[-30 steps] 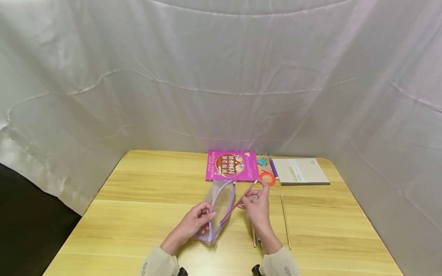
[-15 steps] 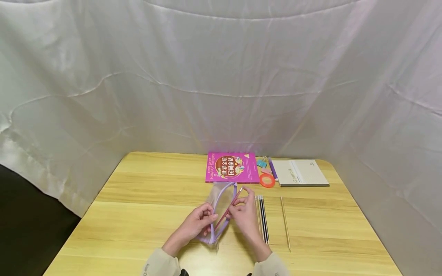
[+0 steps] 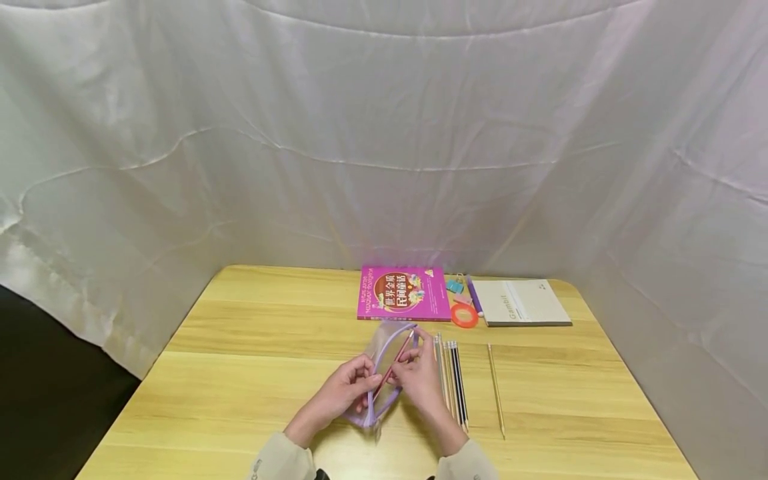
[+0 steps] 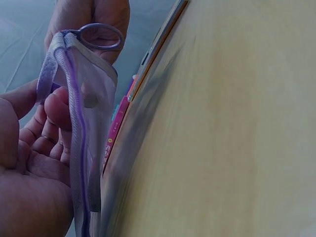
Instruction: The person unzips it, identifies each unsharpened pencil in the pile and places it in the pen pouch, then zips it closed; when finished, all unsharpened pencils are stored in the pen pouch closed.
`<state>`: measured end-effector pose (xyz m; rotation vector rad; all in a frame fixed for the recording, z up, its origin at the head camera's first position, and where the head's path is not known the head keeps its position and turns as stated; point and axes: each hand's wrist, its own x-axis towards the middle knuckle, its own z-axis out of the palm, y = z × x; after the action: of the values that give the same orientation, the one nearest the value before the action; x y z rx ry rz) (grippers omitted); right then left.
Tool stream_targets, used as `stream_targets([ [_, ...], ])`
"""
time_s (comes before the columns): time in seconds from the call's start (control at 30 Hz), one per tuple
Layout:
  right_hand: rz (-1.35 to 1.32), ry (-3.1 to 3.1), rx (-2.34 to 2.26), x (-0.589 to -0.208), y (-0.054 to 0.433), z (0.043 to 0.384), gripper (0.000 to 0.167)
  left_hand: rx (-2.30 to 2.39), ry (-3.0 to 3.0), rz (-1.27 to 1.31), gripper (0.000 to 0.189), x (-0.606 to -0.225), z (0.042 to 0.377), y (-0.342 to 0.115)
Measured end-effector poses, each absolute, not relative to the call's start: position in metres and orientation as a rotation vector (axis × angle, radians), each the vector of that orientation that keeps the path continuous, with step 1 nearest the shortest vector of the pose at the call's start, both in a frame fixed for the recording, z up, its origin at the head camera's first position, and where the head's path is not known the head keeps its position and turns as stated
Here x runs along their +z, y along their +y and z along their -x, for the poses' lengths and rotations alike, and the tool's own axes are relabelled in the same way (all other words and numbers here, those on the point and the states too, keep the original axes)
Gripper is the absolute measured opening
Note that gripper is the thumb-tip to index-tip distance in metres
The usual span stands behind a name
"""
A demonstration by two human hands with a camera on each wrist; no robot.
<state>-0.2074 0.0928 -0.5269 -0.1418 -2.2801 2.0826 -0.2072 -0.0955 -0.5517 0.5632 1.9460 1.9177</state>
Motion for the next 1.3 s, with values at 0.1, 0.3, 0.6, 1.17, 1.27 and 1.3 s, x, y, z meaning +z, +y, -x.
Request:
stream_targets([
  [0.1, 0.144, -2.275, 2.097, -0.525, 0.094, 0.206, 0.091, 1.912, 1.943, -0.542, 0.027, -0.55, 0.206, -0.096],
  [0.3, 0.145, -2.287, 2.141, -0.528, 0.098, 0.202, 0.086, 1.893, 1.974, -0.512, 0.027, -0.548, 0.205, -0.1],
  [0.6, 0.172, -2.306, 2.123, -0.523, 0.118, 0.203, 0.068, 1.866, 2.05, -0.436, 0.028, -0.542, 0.207, -0.105],
  [1.17, 0.264, -2.357, 2.018, -0.512, 0.196, 0.214, 0.034, 1.886, 2.033, -0.447, 0.025, -0.539, 0.209, -0.105],
  [1.27, 0.226, -2.425, 1.996, -0.514, 0.197, 0.212, 0.032, 1.882, 2.026, -0.446, 0.026, -0.539, 0.209, -0.105],
  [1.3, 0.211, -2.447, 1.989, -0.516, 0.197, 0.211, 0.032, 1.88, 2.024, -0.444, 0.027, -0.539, 0.209, -0.105],
])
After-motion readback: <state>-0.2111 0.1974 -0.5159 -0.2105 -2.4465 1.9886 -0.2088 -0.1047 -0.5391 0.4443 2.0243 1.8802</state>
